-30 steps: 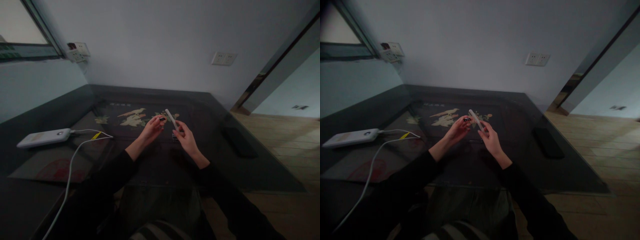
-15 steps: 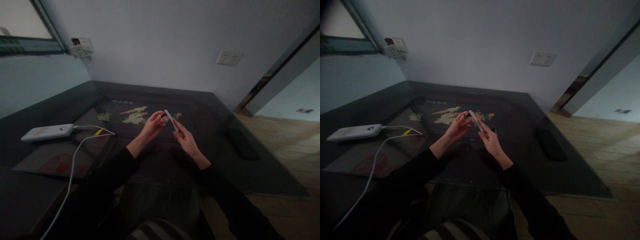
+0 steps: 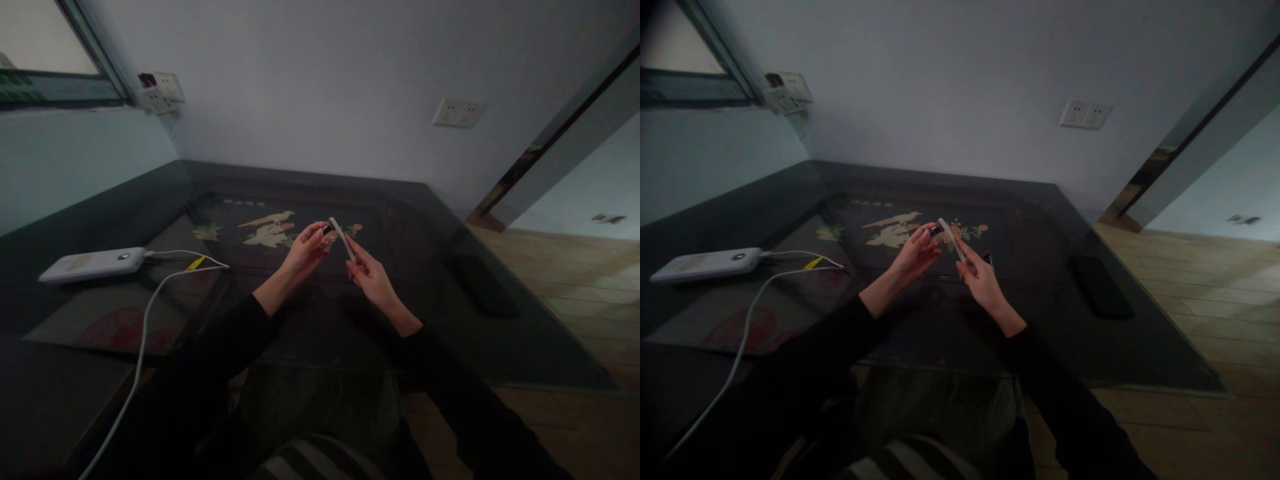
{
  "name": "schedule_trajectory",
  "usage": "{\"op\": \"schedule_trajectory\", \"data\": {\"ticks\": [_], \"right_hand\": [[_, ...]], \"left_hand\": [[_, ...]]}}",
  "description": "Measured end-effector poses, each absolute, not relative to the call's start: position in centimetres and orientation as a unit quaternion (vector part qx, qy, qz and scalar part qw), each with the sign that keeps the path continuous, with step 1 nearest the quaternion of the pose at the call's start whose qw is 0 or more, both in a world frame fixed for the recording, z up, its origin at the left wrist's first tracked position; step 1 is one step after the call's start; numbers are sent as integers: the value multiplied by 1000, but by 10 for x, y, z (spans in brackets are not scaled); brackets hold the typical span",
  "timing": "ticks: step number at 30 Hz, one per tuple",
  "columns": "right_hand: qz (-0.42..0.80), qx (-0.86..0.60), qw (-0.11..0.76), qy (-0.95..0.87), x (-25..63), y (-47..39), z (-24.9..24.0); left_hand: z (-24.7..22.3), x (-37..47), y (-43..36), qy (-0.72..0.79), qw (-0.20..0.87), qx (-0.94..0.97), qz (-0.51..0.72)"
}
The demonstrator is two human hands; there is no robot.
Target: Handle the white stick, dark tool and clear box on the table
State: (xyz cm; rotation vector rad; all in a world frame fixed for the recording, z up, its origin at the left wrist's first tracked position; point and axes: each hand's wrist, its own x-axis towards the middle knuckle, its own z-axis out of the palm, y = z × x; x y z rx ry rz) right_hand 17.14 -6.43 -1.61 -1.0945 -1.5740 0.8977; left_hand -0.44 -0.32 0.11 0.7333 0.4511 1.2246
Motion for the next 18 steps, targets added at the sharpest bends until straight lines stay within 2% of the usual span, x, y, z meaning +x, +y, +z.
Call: {"op": "schedule_trajectory", "data": {"ticks": [8, 18], "right_hand": [[421, -432, 489, -630, 172, -63, -18], [402, -439, 488, -638, 172, -65, -16]], "left_hand": [[1, -3, -2, 210, 730, 319, 566], [1, -2, -1, 217, 725, 315, 572]]}}
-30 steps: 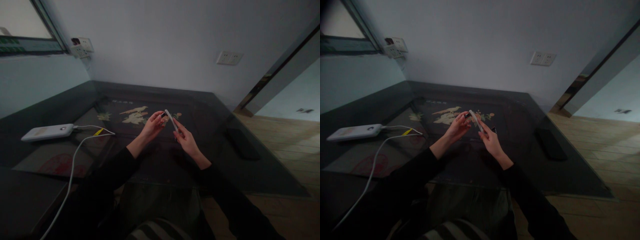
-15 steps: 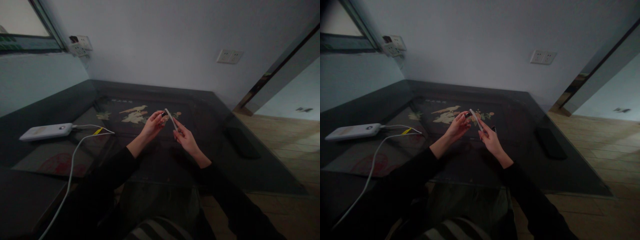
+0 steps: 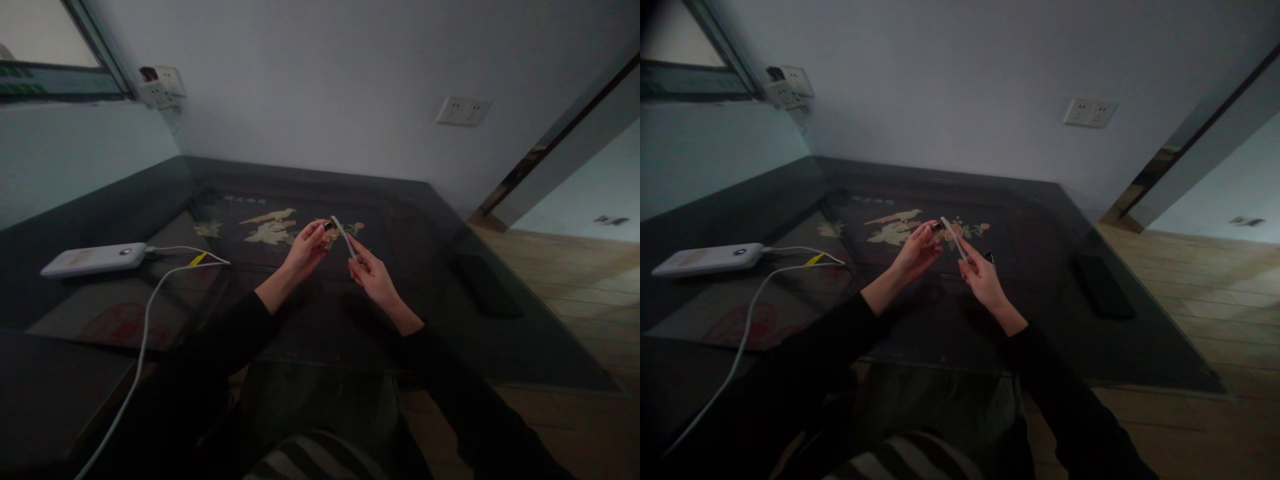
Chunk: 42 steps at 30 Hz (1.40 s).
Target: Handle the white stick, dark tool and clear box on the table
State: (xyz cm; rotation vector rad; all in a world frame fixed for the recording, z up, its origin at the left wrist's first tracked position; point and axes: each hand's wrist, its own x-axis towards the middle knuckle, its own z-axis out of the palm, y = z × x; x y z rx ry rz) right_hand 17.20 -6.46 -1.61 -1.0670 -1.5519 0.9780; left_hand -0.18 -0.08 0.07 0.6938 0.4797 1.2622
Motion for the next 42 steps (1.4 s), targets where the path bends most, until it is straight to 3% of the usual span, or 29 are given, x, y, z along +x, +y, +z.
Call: {"op": "schedule_trajectory", "data": {"ticks": [23, 35, 42], "right_hand": [[291, -460, 498, -676, 172, -64, -18], [360, -431, 455, -691, 162, -71, -20], [311, -449, 462, -699, 165, -69, -18]], "left_hand": [[0, -1, -3, 226, 734, 303, 564], [0, 3, -5, 201, 735, 278, 585], [-2, 3, -4, 204, 735, 281, 582]]}}
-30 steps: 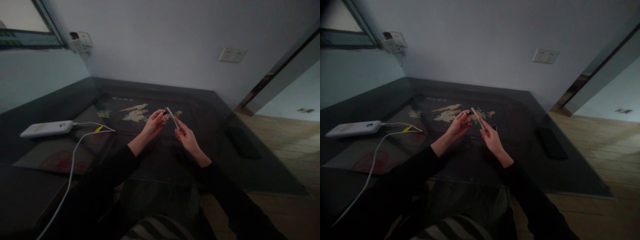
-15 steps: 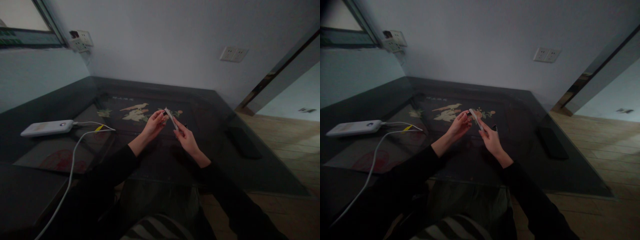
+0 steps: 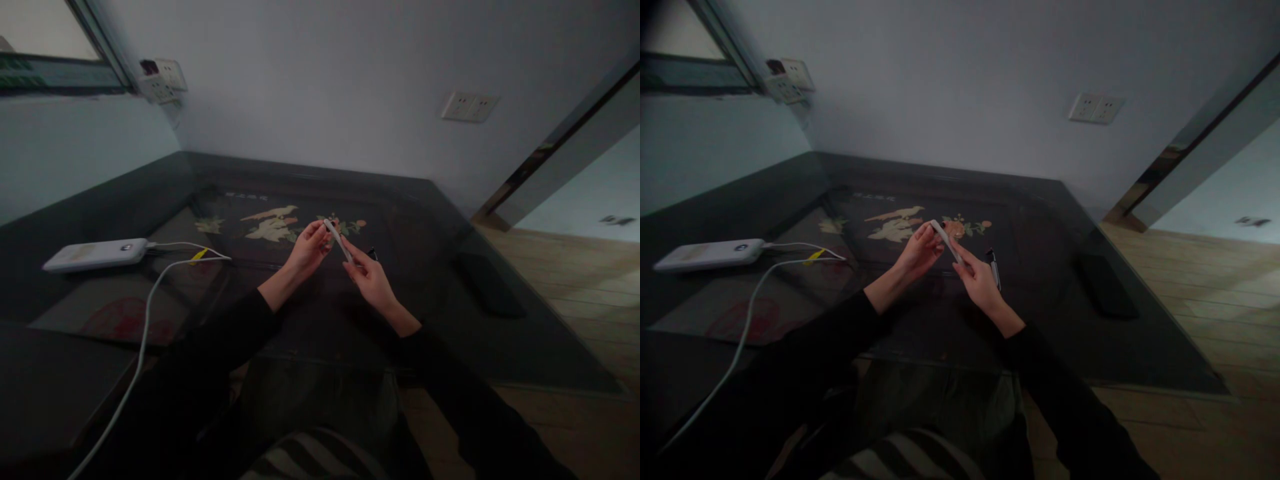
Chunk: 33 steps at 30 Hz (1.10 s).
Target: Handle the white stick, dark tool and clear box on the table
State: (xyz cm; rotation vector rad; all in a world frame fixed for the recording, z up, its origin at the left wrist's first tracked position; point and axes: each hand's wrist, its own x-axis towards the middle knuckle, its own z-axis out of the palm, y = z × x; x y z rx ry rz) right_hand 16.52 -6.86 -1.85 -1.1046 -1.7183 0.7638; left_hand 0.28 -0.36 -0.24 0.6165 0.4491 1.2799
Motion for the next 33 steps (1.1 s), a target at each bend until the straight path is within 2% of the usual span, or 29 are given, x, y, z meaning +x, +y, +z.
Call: {"op": "schedule_trajectory", "data": {"ticks": [23, 27, 33], "right_hand": [[253, -474, 468, -702, 169, -67, -20], [281, -466, 458, -703, 168, -68, -20], [400, -426, 450, -675, 162, -72, -21]], "left_hand": [[-3, 1, -2, 221, 731, 294, 575], [-1, 2, -4, 214, 727, 293, 583], [-2, 1, -2, 210, 715, 304, 593]]}}
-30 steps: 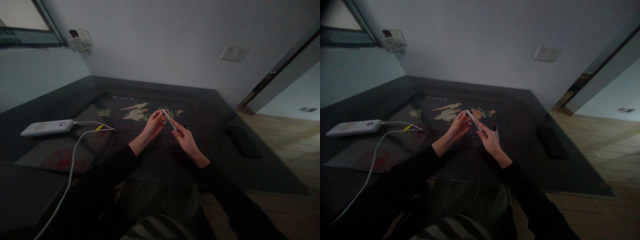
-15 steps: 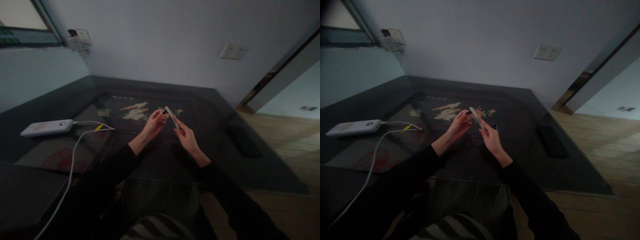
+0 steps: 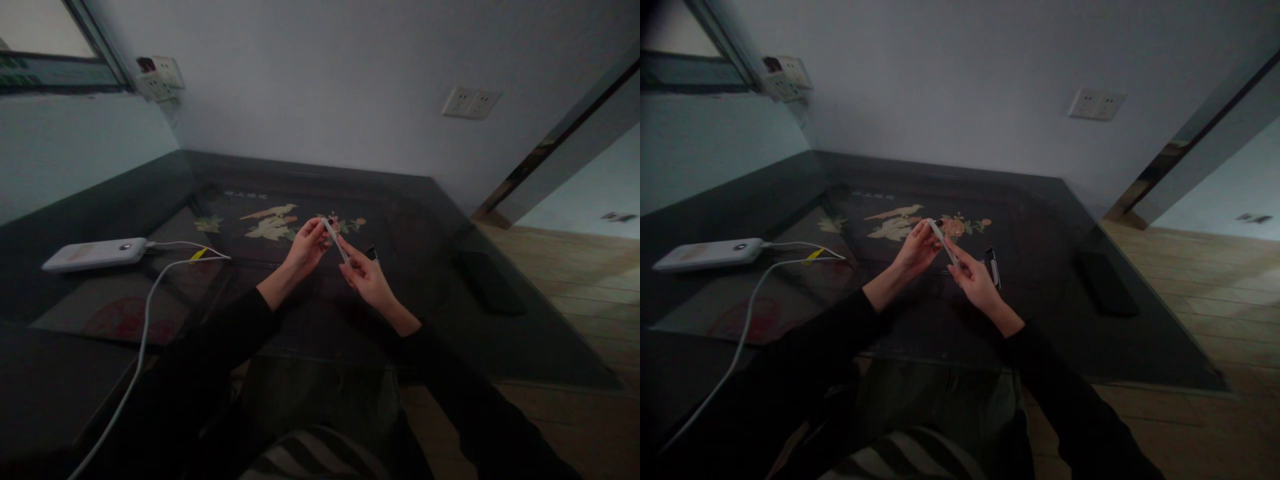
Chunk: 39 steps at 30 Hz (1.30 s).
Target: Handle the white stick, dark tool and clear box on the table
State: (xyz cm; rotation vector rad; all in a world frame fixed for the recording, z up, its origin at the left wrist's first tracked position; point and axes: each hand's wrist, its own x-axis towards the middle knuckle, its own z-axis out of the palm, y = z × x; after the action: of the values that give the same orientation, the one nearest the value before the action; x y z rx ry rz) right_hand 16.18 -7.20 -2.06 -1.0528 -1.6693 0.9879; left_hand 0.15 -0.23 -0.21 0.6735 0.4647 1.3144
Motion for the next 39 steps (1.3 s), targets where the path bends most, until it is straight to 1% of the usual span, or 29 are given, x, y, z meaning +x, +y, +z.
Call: {"op": "schedule_trajectory", "data": {"ticks": [3, 9, 19, 24, 31, 39], "right_hand": [[414, -422, 449, -670, 161, -73, -19], [344, -460, 445, -687, 163, -70, -18], [285, -475, 453, -699, 167, -67, -17], [282, -477, 447, -703, 171, -66, -15], [308, -468, 446, -698, 176, -66, -9], [311, -467, 447, -697, 178, -65, -7]], "left_hand": [[-3, 1, -2, 207, 710, 313, 595], [-3, 1, -2, 211, 710, 320, 591], [-4, 2, -1, 240, 719, 285, 586], [-4, -1, 1, 245, 712, 309, 581], [-3, -8, 3, 241, 694, 358, 577], [-2, -9, 5, 235, 690, 370, 576]]}}
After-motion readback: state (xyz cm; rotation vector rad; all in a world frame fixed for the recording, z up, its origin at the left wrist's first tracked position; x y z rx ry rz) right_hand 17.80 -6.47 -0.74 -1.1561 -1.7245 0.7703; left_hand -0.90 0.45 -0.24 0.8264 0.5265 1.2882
